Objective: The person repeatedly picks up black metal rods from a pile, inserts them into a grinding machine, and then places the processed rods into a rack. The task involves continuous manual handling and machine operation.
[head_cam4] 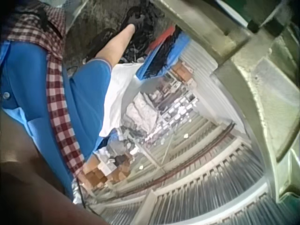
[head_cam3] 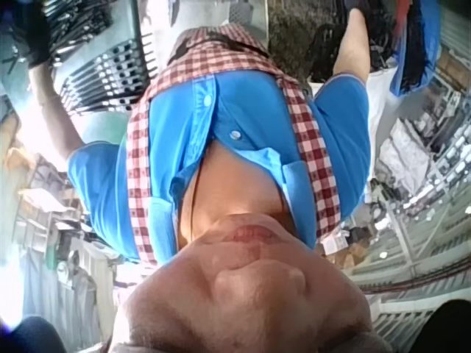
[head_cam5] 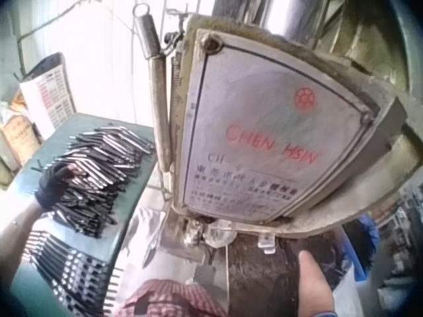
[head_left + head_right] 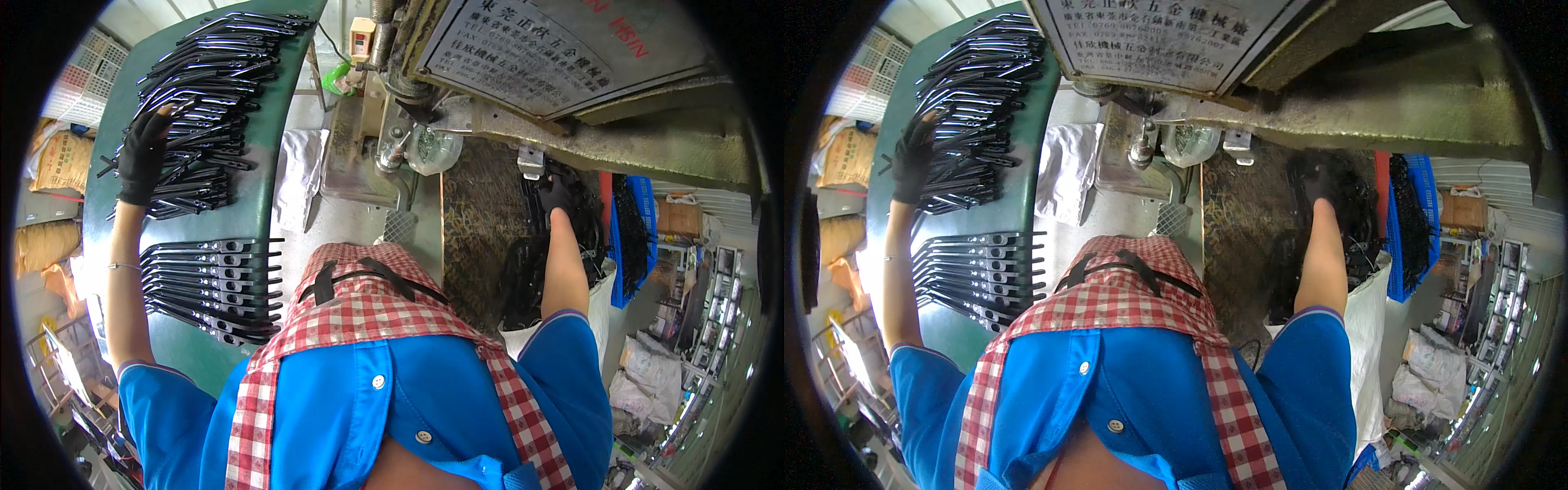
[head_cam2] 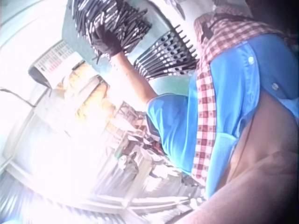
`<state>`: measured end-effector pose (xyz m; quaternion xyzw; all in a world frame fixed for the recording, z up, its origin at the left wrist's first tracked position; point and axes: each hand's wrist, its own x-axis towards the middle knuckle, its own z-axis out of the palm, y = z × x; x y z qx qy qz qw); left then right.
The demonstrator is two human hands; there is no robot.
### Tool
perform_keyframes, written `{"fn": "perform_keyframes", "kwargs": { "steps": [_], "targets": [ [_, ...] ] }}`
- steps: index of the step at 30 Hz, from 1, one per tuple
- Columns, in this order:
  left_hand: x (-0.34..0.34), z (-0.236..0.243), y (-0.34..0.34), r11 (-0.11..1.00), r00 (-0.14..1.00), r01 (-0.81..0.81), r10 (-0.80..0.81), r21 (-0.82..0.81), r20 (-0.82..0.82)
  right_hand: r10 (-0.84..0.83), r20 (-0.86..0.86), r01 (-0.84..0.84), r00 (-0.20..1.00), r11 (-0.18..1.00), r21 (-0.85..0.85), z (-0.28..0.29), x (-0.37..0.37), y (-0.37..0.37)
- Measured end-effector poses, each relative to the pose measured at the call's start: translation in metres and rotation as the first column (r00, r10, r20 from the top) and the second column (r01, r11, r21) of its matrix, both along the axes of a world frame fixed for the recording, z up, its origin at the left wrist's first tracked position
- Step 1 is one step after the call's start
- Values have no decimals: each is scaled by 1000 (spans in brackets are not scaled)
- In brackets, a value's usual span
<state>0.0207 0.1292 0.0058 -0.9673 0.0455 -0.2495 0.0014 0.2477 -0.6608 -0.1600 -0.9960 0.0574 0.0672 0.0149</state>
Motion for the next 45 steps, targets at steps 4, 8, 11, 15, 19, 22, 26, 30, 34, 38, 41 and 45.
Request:
{"fn": "perform_keyframes", "kwargs": {
  "steps": [4, 8, 11, 15, 19, 22, 26, 30, 34, 38, 41, 45],
  "targets": [
    [3, 25, -61, 986, 994, 76, -87, -149, -66, 115, 345, -149, 931, 986, 75, 11, -57, 18],
    [4, 19, -101, 969, 971, 136, -172, -206, -166, -302, 657, -8, 691, 905, 425, 28, -79, -11],
    [13, 12, -129, 946, 945, 203, -257, -252, -204, -495, 742, -252, 452, 727, 638, 39, -75, -30],
    [24, 15, -170, 894, 876, 270, -383, -359, -294, -639, 311, -556, 703, -222, 801, 67, -77, -23],
    [29, 5, -222, 819, 806, 362, -514, -445, -293, -272, 62, -262, 960, -805, 533, 135, -107, 93],
    [31, 11, -253, 819, 762, 363, -535, -444, -366, 11, -13, 14, 1000, -946, 324, 170, -119, 156],
    [31, 18, -259, 791, 756, 346, -553, -504, -349, 127, -60, 139, 990, -950, 281, 192, -131, 196],
    [24, 16, -255, 785, 745, 357, -567, -507, -352, 98, -34, 104, 995, -938, 332, 186, -136, 211],
    [17, 14, -255, 830, 740, 334, -525, -447, -421, 184, 19, 165, 983, -918, 361, 181, -146, 238],
    [12, 8, -258, 834, 780, 345, -510, -430, -363, 213, 85, 179, 973, -936, 302, 150, -138, 240],
    [3, 5, -255, 835, 769, 301, -498, -461, -400, 234, -62, 238, 970, -873, 425, 153, -140, 245],
    [8, 4, -239, 890, 734, 247, -430, -383, -526, 44, 93, -97, 995, 92, 991, 118, -133, 203]
  ]
}}
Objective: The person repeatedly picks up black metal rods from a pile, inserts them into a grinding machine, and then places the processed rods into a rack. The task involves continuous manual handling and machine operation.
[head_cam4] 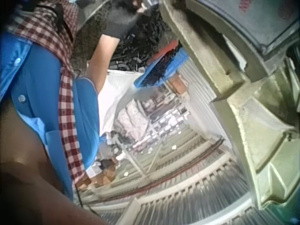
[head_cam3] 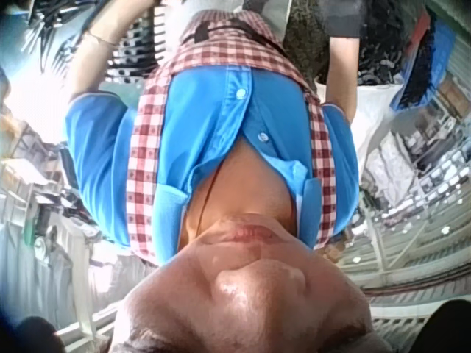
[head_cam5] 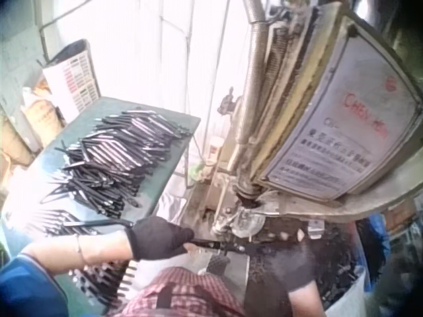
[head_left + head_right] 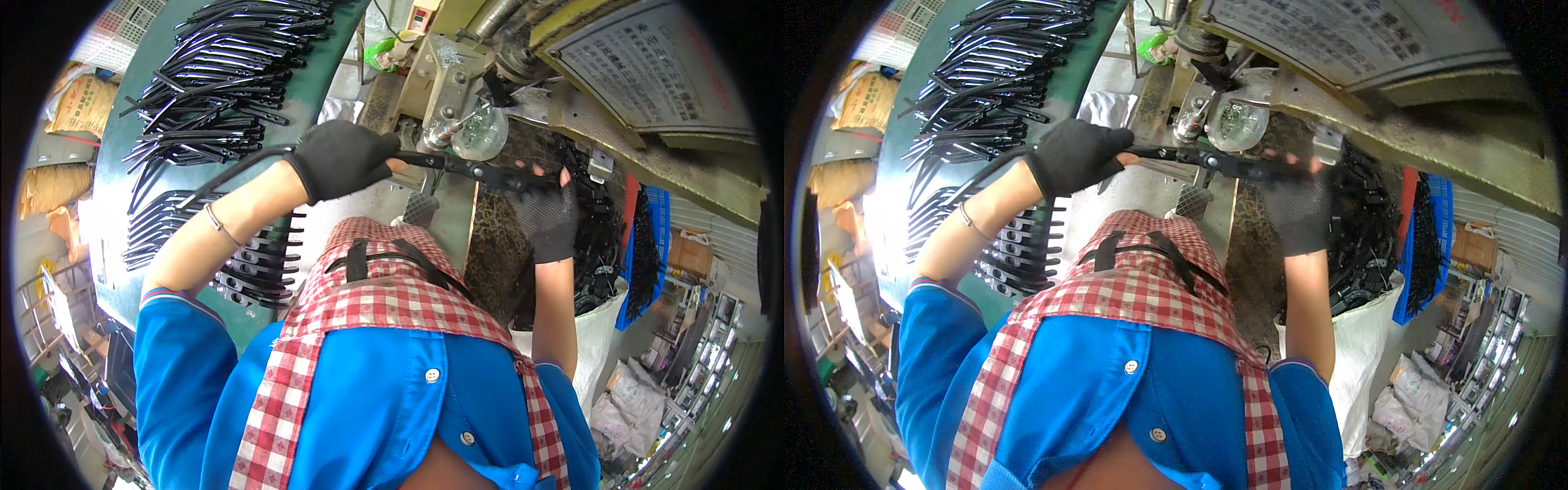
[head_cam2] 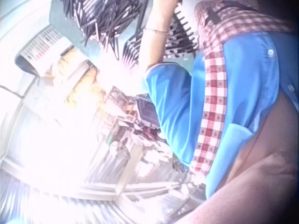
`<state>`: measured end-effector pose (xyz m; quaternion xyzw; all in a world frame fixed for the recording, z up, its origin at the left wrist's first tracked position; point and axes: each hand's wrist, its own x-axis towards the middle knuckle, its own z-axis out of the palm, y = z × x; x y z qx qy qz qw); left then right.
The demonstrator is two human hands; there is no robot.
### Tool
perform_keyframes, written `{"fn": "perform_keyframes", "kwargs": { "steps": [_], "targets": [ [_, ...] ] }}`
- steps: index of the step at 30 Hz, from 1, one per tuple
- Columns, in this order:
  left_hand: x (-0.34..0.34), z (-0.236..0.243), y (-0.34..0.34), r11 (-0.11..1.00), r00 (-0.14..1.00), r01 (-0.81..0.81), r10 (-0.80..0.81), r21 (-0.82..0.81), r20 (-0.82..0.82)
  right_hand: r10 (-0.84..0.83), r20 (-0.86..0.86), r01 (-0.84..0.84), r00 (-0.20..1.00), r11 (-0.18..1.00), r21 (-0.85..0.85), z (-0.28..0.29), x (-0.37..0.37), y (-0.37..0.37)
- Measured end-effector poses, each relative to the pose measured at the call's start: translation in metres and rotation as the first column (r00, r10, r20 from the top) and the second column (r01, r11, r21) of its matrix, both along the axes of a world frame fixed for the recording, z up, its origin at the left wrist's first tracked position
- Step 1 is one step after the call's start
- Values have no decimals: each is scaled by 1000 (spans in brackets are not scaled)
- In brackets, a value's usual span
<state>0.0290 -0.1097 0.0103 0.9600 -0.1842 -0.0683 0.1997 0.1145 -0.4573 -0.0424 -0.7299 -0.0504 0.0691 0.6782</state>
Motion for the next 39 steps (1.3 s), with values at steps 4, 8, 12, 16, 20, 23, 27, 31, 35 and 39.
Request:
{"fn": "perform_keyframes", "kwargs": {
  "steps": [4, 8, 12, 16, 20, 23, 27, 31, 35, 39],
  "targets": [
    [-2, -2, 17, 999, 1000, -20, 21, 30, -21, 294, 345, -121, 891, 888, -444, 65, -10, 34],
    [8, 6, 13, 994, 994, 59, -67, 94, 86, 756, 86, -135, 649, 226, -965, 71, -7, 55],
    [10, 9, 13, 989, 983, 78, -98, 126, 158, 784, -25, -419, 620, 304, -856, 71, 2, 57],
    [13, 11, 9, 987, 986, 84, -103, 136, 135, 755, -170, -562, 634, 298, -772, 80, 6, 62],
    [14, 9, 11, 996, 988, 84, -85, 15, 130, 760, -31, -242, 649, 168, -956, 96, 3, 77],
    [22, 12, 9, 997, 983, 75, -73, -4, 166, 759, 13, -172, 650, 163, -972, 100, 12, 74],
    [49, 19, 9, 997, 965, 63, -74, 52, 251, 694, 119, -161, 710, 325, -932, 96, 31, 70],
    [76, 21, 11, 989, 942, 132, -148, 72, 301, 641, 111, -215, 760, 408, -887, 88, 39, 65],
    [89, 19, 12, 975, 951, 166, -198, 148, 239, 650, 22, -337, 759, 422, -842, 77, 49, 61],
    [94, 7, 12, 964, 962, 195, -224, 181, 156, 646, -199, -453, 737, 254, -854, 63, 63, 64]
  ]
}}
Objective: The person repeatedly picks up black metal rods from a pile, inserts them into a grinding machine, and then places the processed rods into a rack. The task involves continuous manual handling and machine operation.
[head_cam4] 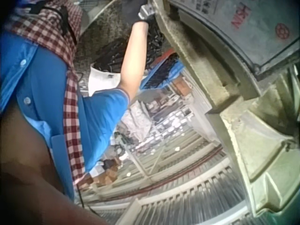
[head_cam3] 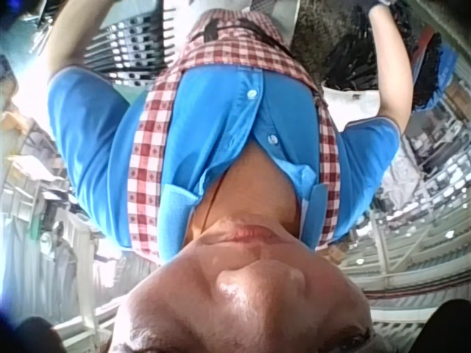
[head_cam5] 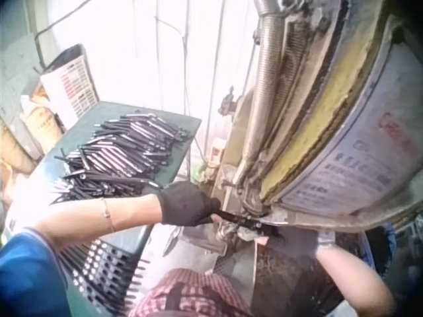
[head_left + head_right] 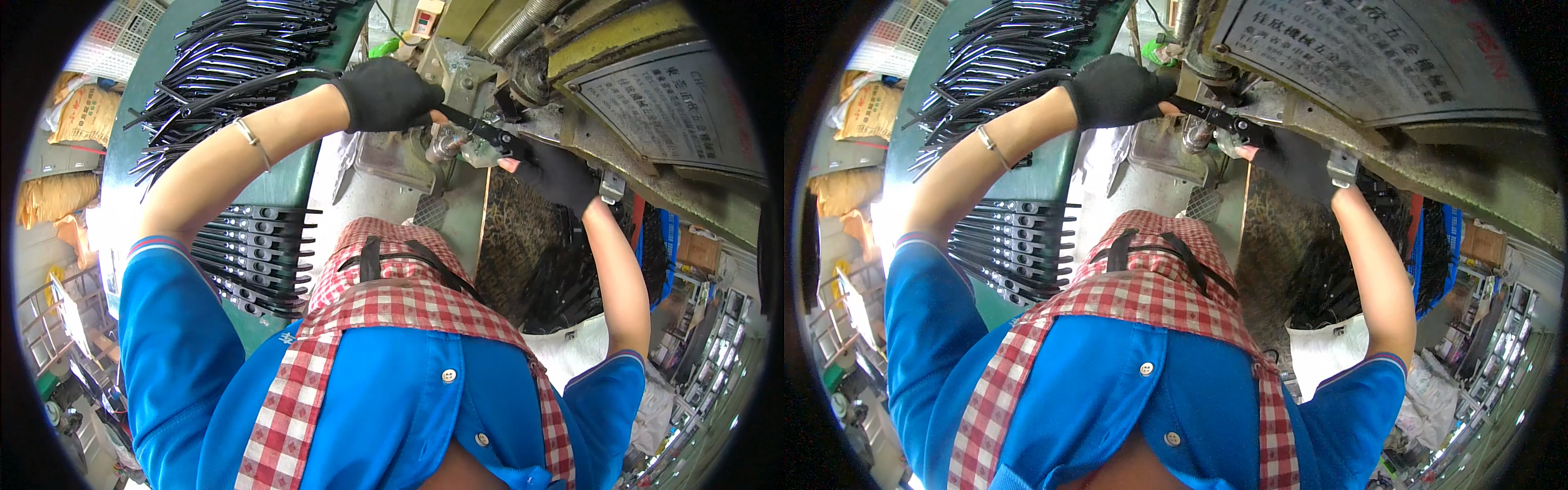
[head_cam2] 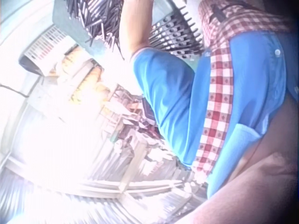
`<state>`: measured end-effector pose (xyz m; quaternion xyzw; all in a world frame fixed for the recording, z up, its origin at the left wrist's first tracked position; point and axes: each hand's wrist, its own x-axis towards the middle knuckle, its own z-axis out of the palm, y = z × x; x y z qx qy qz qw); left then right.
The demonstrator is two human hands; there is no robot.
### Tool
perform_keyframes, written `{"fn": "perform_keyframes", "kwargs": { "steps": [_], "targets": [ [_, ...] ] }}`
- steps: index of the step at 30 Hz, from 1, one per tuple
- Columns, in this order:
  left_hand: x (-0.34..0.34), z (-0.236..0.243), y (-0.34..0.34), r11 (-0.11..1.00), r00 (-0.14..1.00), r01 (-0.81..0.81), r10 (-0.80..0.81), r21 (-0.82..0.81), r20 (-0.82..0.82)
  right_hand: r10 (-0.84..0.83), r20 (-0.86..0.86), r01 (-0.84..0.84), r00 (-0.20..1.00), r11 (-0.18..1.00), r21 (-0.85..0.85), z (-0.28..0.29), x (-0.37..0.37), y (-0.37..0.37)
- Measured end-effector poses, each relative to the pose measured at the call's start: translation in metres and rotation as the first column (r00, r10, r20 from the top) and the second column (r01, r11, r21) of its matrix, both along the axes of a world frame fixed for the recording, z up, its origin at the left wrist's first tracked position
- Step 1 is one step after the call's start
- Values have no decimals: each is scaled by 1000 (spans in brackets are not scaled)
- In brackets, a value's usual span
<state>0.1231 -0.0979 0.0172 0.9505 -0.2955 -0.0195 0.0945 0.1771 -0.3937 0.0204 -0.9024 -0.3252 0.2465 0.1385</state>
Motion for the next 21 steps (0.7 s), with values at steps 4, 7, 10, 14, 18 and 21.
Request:
{"fn": "perform_keyframes", "kwargs": {
  "steps": [4, 7, 10, 14, 18, 21],
  "targets": [
    [-2, -20, -4, 999, 997, -28, 29, 24, -68, -27, 100, 39, 995, 992, -117, -15, -7, 4],
    [7, -22, 0, 999, 999, 30, -31, 32, 17, -47, 338, 4, 940, 992, 124, -25, -18, 2],
    [11, -19, 1, 1000, 999, 19, -20, 12, 29, -167, 608, 55, 776, 978, 199, -36, -28, 4],
    [1, -26, 9, 999, 999, 2, 0, -33, 47, -279, 712, -173, 644, 854, 491, -20, -75, 22],
    [-3, -20, 15, 1000, 1000, -15, 15, 7, 6, 0, 428, -287, 904, 741, 607, -45, -118, 30],
    [-8, -26, 24, 997, 998, -60, 61, -50, 13, -82, 117, 3, 990, 831, 557, -100, -102, 18]
  ]
}}
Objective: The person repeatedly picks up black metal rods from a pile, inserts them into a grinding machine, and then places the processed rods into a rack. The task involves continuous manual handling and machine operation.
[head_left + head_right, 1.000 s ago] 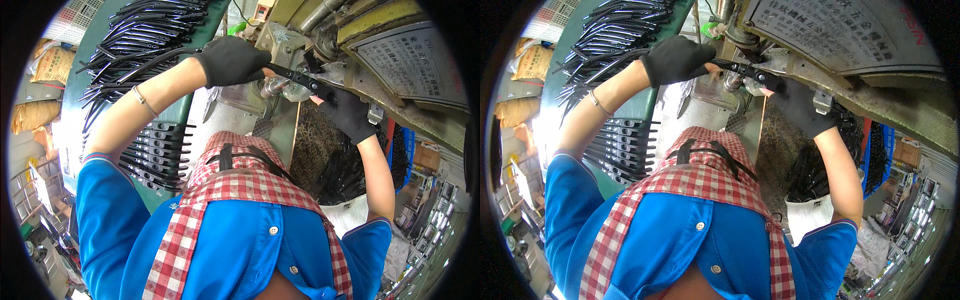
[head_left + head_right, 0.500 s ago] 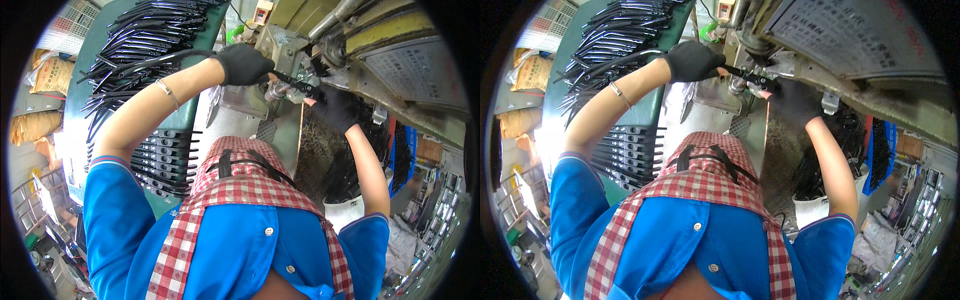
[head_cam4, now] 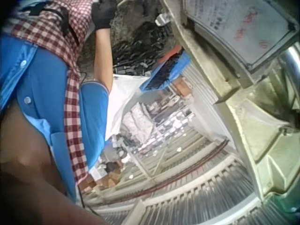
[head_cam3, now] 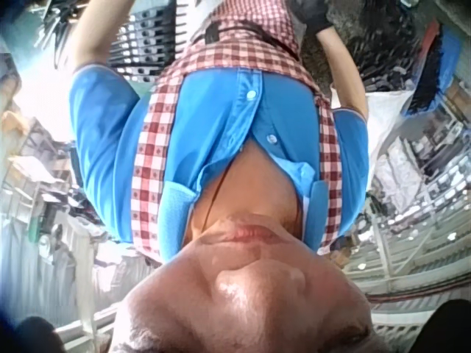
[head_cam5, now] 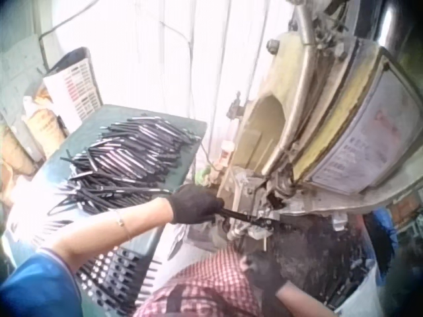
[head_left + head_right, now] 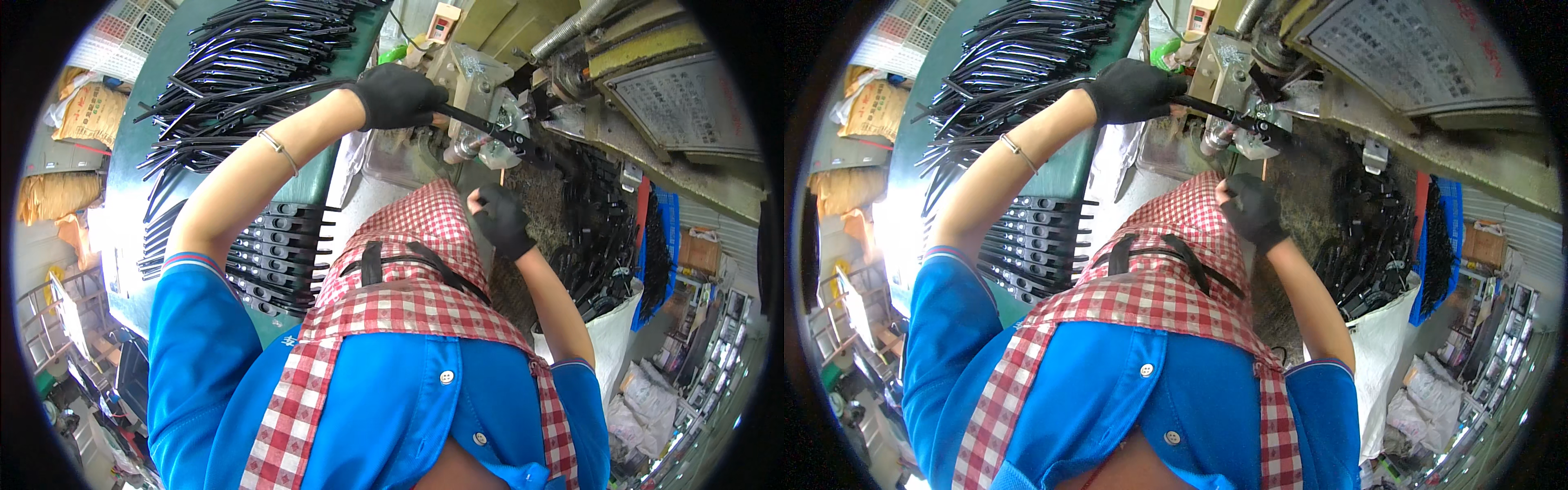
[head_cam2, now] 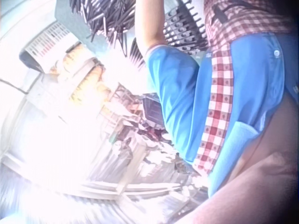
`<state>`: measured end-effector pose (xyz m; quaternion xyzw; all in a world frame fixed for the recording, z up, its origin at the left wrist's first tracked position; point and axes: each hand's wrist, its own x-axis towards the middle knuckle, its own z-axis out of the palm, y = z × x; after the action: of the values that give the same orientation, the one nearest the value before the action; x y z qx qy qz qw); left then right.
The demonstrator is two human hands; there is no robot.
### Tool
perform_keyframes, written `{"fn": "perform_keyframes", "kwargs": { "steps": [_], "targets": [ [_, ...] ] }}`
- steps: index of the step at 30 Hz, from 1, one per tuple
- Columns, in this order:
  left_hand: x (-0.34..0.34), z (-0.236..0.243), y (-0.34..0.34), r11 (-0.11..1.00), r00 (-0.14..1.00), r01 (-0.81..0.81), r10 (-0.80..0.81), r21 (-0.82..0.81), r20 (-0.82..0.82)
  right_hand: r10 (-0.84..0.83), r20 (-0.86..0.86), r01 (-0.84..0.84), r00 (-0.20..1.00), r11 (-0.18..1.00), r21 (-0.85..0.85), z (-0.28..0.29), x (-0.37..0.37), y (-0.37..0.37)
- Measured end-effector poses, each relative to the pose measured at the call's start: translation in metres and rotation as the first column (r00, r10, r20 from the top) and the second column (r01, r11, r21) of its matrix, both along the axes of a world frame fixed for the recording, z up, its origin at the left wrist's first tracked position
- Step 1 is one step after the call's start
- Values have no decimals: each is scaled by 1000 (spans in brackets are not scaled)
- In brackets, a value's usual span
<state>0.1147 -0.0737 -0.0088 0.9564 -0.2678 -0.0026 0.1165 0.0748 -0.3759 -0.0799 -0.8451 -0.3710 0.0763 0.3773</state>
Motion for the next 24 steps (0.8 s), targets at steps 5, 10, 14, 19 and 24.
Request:
{"fn": "perform_keyframes", "kwargs": {
  "steps": [5, 10, 14, 19, 24],
  "targets": [
    [-6, 4, 5, 1000, 999, -17, 18, 15, -45, -354, 39, 355, 934, 935, -9, -82, 74, -15],
    [-11, 12, 8, 998, 998, -36, 33, -50, -61, -359, 191, 396, 913, 673, -624, -107, 131, -11],
    [-13, 4, -9, 991, 996, 13, -1, -130, 92, -352, 279, 447, 894, 647, -618, -141, 152, -9],
    [-48, 7, -23, 949, 994, -60, 86, -309, 71, -383, 218, 424, 898, 614, -666, -109, 146, 8],
    [-126, -50, 26, 970, 989, -129, 141, -204, 45, -445, 82, 411, 892, 721, -558, -65, 122, 27]
  ]
}}
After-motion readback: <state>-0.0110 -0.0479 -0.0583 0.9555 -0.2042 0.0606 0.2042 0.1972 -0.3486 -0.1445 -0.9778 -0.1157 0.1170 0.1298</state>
